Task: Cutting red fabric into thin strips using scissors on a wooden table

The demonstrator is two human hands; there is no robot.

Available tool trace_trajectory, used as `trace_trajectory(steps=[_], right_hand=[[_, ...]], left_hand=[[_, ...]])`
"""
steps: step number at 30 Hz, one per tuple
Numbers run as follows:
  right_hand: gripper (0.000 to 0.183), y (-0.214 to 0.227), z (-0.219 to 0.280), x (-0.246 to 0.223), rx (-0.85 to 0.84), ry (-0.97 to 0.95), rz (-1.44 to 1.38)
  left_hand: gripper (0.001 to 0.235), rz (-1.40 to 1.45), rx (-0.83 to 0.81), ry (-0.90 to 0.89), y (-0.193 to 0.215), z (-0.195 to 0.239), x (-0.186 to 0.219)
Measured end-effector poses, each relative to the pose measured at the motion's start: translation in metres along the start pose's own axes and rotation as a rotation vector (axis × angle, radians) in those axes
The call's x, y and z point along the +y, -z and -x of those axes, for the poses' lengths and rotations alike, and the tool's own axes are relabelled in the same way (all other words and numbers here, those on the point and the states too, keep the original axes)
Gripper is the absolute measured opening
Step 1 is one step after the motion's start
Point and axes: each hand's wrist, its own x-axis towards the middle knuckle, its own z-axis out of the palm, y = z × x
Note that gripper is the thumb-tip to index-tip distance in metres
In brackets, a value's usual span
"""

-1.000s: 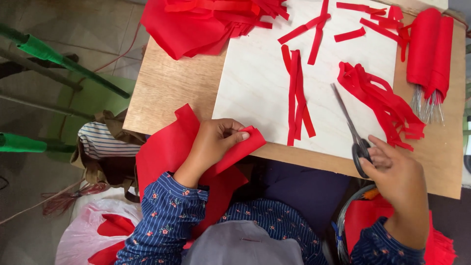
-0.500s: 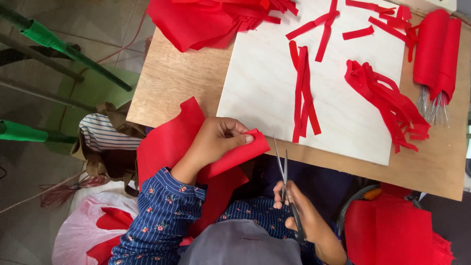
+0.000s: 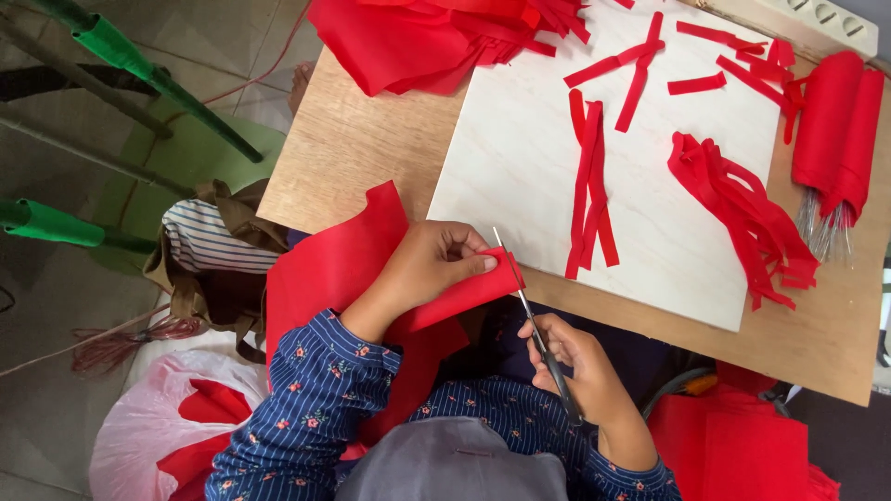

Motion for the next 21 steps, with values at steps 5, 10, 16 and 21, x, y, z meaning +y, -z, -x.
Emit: trace_trajectory(steps=[5, 10, 16, 21], right_hand=[[0.042, 0.002, -0.001, 0.0, 0.015, 0.038, 0.077], [0.033, 0.001, 0.0, 0.001, 0.033, 0.029, 0.09], [0.027, 0.001, 0.005, 0.005, 0.047, -0.03, 0.062], [0.026, 0.001, 0.009, 0.013, 0.078, -0.09, 0.069]], left_hand=[[0.009, 0.015, -0.002, 0.027, -0.002, -0.003, -0.005], [0.011, -0.019, 0.001, 0.08, -0.003, -0.004, -0.003], [0.011, 0.012, 0.012, 0.098, -0.004, -0.005, -0.003], [0.011, 0.008, 0.023, 0.126, -0.006, -0.007, -0.006]])
